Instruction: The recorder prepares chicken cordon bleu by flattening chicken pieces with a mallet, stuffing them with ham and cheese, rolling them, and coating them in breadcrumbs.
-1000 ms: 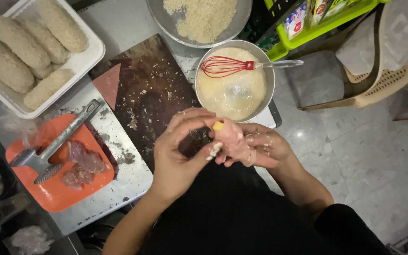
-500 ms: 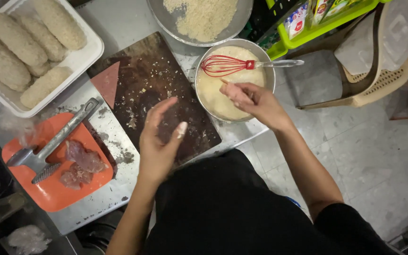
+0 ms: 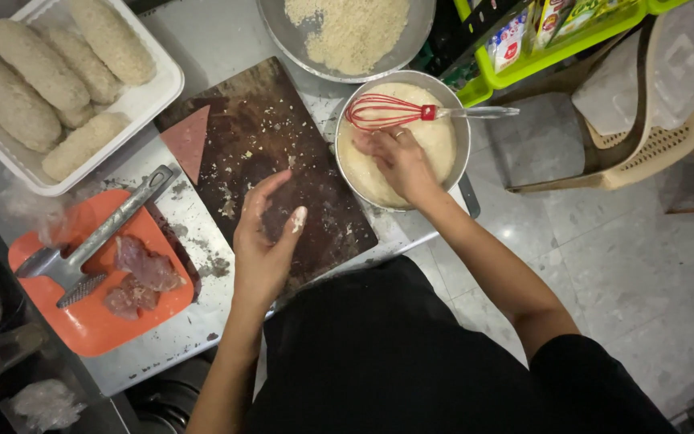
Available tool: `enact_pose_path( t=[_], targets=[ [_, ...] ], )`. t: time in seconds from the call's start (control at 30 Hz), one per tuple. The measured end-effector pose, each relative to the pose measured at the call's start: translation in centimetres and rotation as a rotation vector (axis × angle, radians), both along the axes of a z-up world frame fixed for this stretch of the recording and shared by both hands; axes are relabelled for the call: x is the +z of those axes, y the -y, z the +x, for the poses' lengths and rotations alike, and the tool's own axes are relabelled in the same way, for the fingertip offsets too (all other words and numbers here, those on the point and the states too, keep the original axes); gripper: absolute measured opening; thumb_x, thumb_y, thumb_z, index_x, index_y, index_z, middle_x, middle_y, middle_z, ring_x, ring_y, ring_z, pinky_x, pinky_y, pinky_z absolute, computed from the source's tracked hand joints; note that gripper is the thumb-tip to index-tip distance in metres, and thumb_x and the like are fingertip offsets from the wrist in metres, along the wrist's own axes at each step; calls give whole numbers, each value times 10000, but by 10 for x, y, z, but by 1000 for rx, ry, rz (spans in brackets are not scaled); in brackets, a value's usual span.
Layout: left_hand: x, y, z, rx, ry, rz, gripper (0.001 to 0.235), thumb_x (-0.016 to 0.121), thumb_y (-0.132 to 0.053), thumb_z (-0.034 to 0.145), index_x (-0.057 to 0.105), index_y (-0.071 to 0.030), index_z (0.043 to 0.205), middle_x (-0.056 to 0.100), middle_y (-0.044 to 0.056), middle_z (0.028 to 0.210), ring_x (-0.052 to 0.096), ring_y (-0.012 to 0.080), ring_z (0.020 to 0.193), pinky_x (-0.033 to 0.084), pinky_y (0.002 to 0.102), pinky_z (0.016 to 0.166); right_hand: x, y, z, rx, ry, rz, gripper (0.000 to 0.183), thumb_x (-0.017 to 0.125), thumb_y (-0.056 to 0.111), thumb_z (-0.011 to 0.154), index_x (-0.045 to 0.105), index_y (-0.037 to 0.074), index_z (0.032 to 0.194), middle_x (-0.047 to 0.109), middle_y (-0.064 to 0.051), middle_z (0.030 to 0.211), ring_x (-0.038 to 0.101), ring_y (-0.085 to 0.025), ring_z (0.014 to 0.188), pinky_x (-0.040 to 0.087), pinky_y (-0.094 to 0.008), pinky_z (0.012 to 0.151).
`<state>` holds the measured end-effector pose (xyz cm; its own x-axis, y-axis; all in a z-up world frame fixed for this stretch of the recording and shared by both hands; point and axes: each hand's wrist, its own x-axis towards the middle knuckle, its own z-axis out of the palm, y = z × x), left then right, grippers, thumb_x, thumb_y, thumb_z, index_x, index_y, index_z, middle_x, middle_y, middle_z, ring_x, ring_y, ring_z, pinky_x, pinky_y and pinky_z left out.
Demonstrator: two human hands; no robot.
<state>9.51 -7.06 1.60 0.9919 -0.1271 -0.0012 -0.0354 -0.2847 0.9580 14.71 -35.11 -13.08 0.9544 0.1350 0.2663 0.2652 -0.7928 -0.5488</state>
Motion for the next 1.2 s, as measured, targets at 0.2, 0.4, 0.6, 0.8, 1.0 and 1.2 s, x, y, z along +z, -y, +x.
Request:
enact_pose_path(
  t=[0.2,0.4,0.6,0.8,1.0,1.2],
  targets=[
    [-3,1,2,6,-1,2,446,708,-117,949,598,-45,1376,622,139,1380,592,242,1298,414,346,1143,7,-6,-18,91,-164,136,402,754,24,828,706,66,1224,691,-161,1167,677,-361,1056,564,-430,900],
    [0,2,2,2,-20,-4,447,708,-116,952,592,-48,1379,624,131,1376,594,236,1293,418,350,1137,32,-8,-24,37,-443,161,371,745,61,832,726,32,1201,733,-162,1019,693,-307,925,566,-401,831],
    [-6,2,2,-16,-46,7,456,707,-125,952,593,-73,1390,636,101,1376,603,210,1269,455,350,1088,18,12,-13,142,-609,252,392,756,145,829,720,41,1205,754,-136,990,726,-183,874,577,-319,788],
    [-8,0,3,-21,-46,-11,462,706,-116,945,589,-76,1390,634,91,1400,590,201,1310,460,363,1092,-22,32,-5,224,-840,512,323,705,153,969,688,29,1267,753,-98,1069,660,-137,929,554,-307,809],
    [-15,-1,4,-16,-73,-61,460,700,-119,955,584,-75,1398,637,77,1404,578,194,1321,432,365,1112,-32,40,-3,210,-974,760,335,607,45,930,638,65,1263,677,-47,1211,637,-122,1088,511,-289,915],
    [-16,-1,5,-25,-70,-65,469,699,-110,957,579,-72,1409,632,77,1418,581,190,1329,430,366,1125,15,10,-12,125,-662,134,192,672,125,978,728,67,1153,636,-130,1197,678,-220,1050,558,-366,954]
  ],
)
